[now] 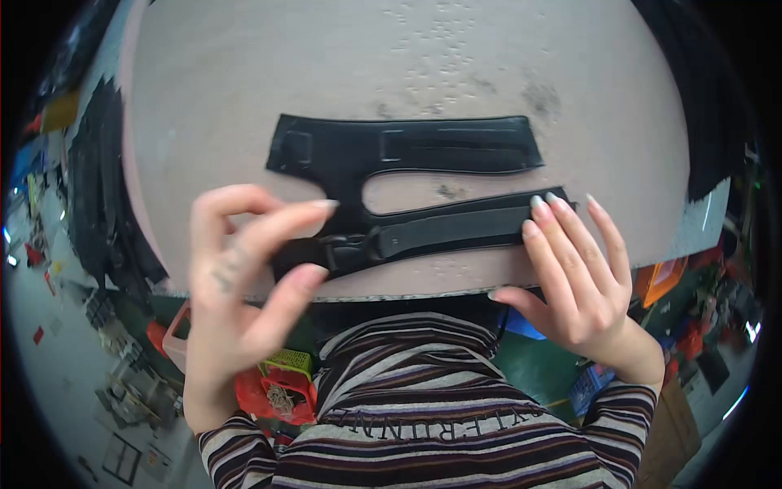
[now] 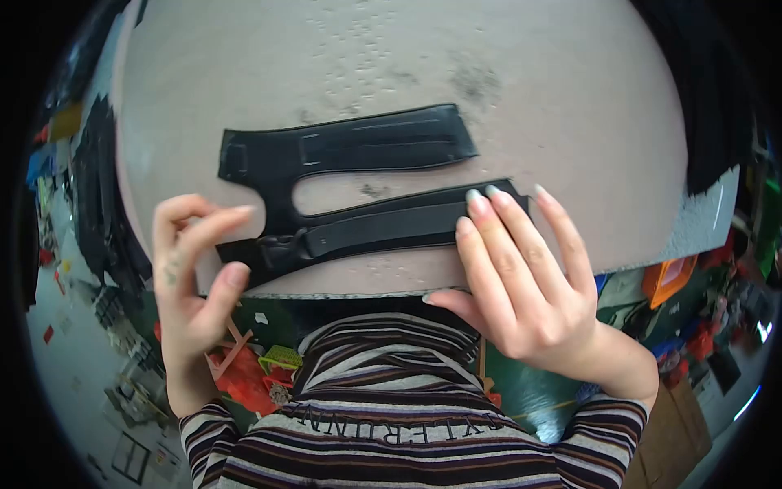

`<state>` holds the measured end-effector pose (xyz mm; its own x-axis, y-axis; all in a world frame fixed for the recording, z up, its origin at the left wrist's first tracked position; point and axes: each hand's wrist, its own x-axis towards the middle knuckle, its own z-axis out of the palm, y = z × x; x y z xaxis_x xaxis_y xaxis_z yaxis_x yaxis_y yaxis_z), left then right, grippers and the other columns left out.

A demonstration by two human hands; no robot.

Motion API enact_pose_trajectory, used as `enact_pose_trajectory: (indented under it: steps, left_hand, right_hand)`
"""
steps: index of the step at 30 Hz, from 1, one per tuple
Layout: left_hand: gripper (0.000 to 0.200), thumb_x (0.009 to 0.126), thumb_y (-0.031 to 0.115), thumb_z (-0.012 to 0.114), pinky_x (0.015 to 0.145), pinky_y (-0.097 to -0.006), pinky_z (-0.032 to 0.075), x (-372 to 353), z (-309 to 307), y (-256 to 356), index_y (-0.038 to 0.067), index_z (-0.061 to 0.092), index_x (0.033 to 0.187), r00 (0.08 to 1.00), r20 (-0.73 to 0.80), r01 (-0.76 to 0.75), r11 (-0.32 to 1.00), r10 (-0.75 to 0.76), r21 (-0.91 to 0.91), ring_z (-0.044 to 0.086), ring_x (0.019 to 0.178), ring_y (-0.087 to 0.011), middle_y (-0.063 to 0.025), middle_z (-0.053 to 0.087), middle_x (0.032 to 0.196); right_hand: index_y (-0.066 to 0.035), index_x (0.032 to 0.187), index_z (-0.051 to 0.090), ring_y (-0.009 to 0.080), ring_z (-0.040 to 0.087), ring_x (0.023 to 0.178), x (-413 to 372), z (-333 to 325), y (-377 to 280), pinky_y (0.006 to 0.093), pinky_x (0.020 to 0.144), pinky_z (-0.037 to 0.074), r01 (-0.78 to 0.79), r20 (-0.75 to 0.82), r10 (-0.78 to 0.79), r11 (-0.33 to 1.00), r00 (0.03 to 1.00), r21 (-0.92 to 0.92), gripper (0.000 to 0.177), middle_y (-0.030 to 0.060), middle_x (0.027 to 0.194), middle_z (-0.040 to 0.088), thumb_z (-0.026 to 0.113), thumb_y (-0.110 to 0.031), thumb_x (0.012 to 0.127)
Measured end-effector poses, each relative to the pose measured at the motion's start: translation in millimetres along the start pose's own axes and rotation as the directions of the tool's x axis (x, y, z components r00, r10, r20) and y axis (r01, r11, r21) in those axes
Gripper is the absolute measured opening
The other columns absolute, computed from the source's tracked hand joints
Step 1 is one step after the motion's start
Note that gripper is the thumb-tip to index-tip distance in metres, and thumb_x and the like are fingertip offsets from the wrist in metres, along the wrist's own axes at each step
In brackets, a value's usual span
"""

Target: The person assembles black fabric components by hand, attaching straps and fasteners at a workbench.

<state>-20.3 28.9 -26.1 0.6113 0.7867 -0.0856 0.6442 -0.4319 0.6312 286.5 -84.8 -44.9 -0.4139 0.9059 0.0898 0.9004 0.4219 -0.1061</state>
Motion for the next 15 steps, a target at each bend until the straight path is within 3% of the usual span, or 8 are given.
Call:
enact_pose_trajectory:
  steps: [1, 4, 5, 6, 9, 12, 13, 15]
  left_hand:
    - [0.043, 0.072, 0.004, 0.077, 0.094, -0.0363, 0.044, -14, -5, -9, 0.006, 0.073, 0.115, 0.988, -0.098, 0.117, 0.992, -0.121, -0.044, 0.056, 0.103, -0.0254, -0.0100, 0.055, 0.111]
    - [0.041, 0.069, 0.003, 0.082, 0.093, -0.0366, 0.045, -21, -2, -15, 0.006, 0.071, 0.109, 0.998, -0.039, 0.046, 0.999, -0.045, 0.027, 0.057, 0.103, -0.0255, -0.0093, 0.055, 0.109]
    - [0.042, 0.068, 0.004, 0.083, 0.093, -0.0372, 0.045, -16, 4, -13, 0.006, 0.071, 0.108, 1.000, -0.015, 0.010, 1.000, -0.009, 0.029, 0.056, 0.103, -0.0258, -0.0091, 0.055, 0.109]
    - [0.042, 0.066, 0.006, 0.086, 0.094, -0.0398, 0.043, -10, 10, -10, 0.007, 0.070, 0.105, 0.999, 0.001, -0.051, 0.989, 0.052, 0.142, 0.055, 0.104, -0.0283, -0.0087, 0.056, 0.108]
    - [0.034, 0.067, 0.013, 0.088, 0.092, -0.0407, 0.041, -4, 16, -11, 0.008, 0.068, 0.093, 1.000, -0.017, -0.012, 0.998, 0.013, 0.054, 0.054, 0.102, -0.0303, -0.0088, 0.056, 0.107]
    - [0.032, 0.066, 0.016, 0.088, 0.090, -0.0403, 0.041, -14, 8, -9, 0.008, 0.066, 0.088, 0.998, 0.063, 0.002, 1.000, 0.000, -0.026, 0.054, 0.100, -0.0302, -0.0079, 0.056, 0.103]
    - [0.027, 0.071, 0.013, 0.087, 0.078, -0.0366, 0.044, -16, 11, -6, 0.006, 0.066, 0.087, 0.999, -0.027, -0.032, 0.994, 0.029, -0.108, 0.057, 0.088, -0.0271, -0.0066, 0.060, 0.094]
    - [0.020, 0.078, 0.008, 0.084, 0.062, -0.0299, 0.043, -28, 21, 1, 0.003, 0.066, 0.086, 0.986, -0.069, 0.122, 0.943, -0.150, -0.308, 0.058, 0.069, -0.0188, -0.0055, 0.063, 0.078]
  right_hand:
    - [0.002, 0.104, 0.075, 0.0327, 0.070, 0.115, 3, 1, -6, 0.0488, 0.104, 0.053, -0.006, -0.028, 0.006, 1.000, 1.000, -0.006, 0.047, 0.0193, 0.114, 0.074, 0.061, -0.043, 0.101]
    - [0.000, 0.100, 0.076, 0.0322, 0.069, 0.116, 21, 31, -24, 0.0432, 0.102, 0.055, 0.214, -0.260, -0.162, 0.959, 0.952, 0.187, 0.038, 0.0206, 0.122, 0.072, 0.062, -0.036, 0.100]
    - [0.001, 0.098, 0.074, 0.0317, 0.070, 0.114, 33, 30, -31, 0.0417, 0.100, 0.056, 0.241, -0.243, -0.175, 0.931, 0.954, 0.274, 0.034, 0.0208, 0.121, 0.072, 0.065, -0.031, 0.099]
    - [0.002, 0.098, 0.073, 0.0315, 0.070, 0.113, 41, 32, -35, 0.0413, 0.098, 0.057, 0.253, -0.210, -0.196, 0.923, 0.958, 0.289, 0.032, 0.0208, 0.120, 0.072, 0.066, -0.029, 0.097]
    - [0.002, 0.099, 0.072, 0.0310, 0.070, 0.110, 47, 43, -37, 0.0403, 0.094, 0.058, 0.290, -0.224, -0.234, 0.920, 0.946, 0.264, 0.028, 0.0206, 0.117, 0.073, 0.070, -0.025, 0.094]
    - [0.002, 0.099, 0.072, 0.0306, 0.070, 0.109, 46, 47, -34, 0.0387, 0.090, 0.058, 0.291, -0.230, -0.229, 0.913, 0.946, 0.286, 0.027, 0.0202, 0.115, 0.074, 0.071, -0.024, 0.093]
    - [0.002, 0.099, 0.072, 0.0305, 0.070, 0.110, 46, 47, -35, 0.0381, 0.089, 0.058, 0.283, -0.222, -0.221, 0.909, 0.950, 0.307, 0.027, 0.0200, 0.115, 0.074, 0.072, -0.024, 0.093]
    - [0.000, 0.102, 0.072, 0.0283, 0.069, 0.111, 45, 47, -35, 0.0341, 0.088, 0.058, 0.261, -0.207, -0.201, 0.910, 0.957, 0.322, 0.027, 0.0181, 0.117, 0.074, 0.072, -0.026, 0.094]
